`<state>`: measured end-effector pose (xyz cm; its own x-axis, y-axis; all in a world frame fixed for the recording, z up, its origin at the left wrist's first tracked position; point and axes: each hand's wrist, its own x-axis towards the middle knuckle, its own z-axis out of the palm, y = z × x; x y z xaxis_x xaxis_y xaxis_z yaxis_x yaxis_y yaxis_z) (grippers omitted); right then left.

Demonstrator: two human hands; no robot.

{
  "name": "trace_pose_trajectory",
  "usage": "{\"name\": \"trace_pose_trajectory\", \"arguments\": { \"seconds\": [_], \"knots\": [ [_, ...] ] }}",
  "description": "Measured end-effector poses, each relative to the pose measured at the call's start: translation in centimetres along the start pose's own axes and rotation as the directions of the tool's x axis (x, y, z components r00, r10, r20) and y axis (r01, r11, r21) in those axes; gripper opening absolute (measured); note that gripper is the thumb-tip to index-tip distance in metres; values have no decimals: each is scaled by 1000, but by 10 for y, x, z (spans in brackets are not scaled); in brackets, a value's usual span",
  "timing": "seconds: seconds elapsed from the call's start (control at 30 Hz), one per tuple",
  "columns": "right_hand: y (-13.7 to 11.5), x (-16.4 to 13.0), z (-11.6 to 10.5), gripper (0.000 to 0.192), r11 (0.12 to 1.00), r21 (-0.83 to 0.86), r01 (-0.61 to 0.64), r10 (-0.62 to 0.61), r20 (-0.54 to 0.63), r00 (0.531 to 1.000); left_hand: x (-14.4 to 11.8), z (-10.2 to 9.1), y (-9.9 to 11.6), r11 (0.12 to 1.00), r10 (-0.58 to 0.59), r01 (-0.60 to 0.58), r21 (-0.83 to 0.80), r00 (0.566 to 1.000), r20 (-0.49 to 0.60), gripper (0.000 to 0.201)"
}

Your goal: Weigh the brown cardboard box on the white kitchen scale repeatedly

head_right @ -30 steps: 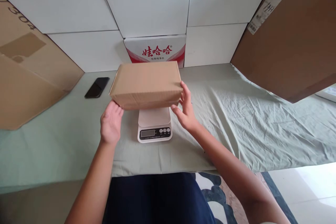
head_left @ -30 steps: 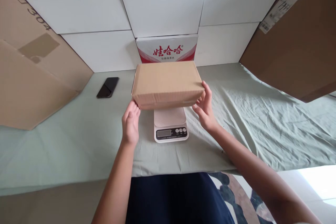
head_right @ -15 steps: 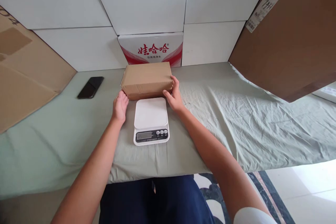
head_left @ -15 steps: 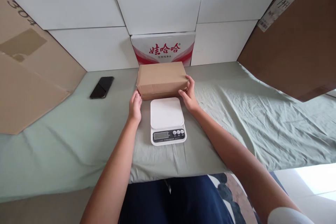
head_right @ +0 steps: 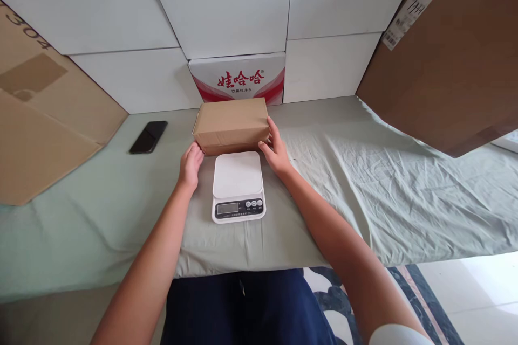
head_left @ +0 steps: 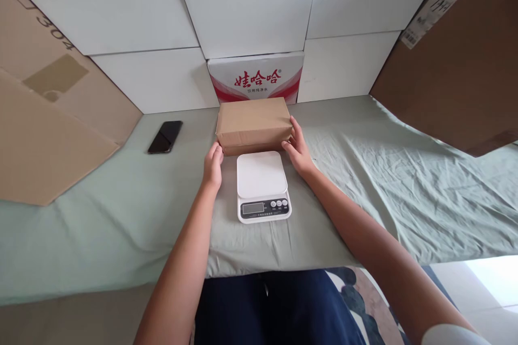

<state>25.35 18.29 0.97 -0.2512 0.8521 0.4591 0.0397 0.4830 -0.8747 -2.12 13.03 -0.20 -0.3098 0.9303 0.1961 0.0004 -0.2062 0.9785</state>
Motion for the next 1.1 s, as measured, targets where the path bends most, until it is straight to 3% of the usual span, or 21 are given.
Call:
{"name": "trace_pose_trajectory", "arguments": {
  "seconds": [0.17,0.27,0.37,0.47,0.57,0.87,1.1],
  "knots": [
    [-4,-3,-3,80,981,-99,166,-175,-89,981,-8,-1,25,981,184,-184,68,983,8,67],
    [-15,-20,-6,78,964,-153,218,-238,-128,963,-34,-3,47,957,283,-280,69,958,-34,68],
    [-23,-53,-12,80,963,-167,210,-233,-134,963,-76,-8,58,964,264,-260,58,963,-57,68],
    [-23,-90,-20,80,974,-161,159,-180,-127,975,-117,-14,55,980,190,-189,66,982,-11,67],
    [-23,-114,-27,79,978,-170,119,-140,-123,982,-138,-16,49,980,189,-188,64,982,-12,68],
    [-39,-114,-22,71,949,-249,194,-218,-73,973,-140,-19,47,986,151,-151,65,989,6,70],
    [-50,-112,-20,70,945,-282,168,-197,-78,977,-140,-19,48,991,119,-118,61,993,-21,71]
  ]
}}
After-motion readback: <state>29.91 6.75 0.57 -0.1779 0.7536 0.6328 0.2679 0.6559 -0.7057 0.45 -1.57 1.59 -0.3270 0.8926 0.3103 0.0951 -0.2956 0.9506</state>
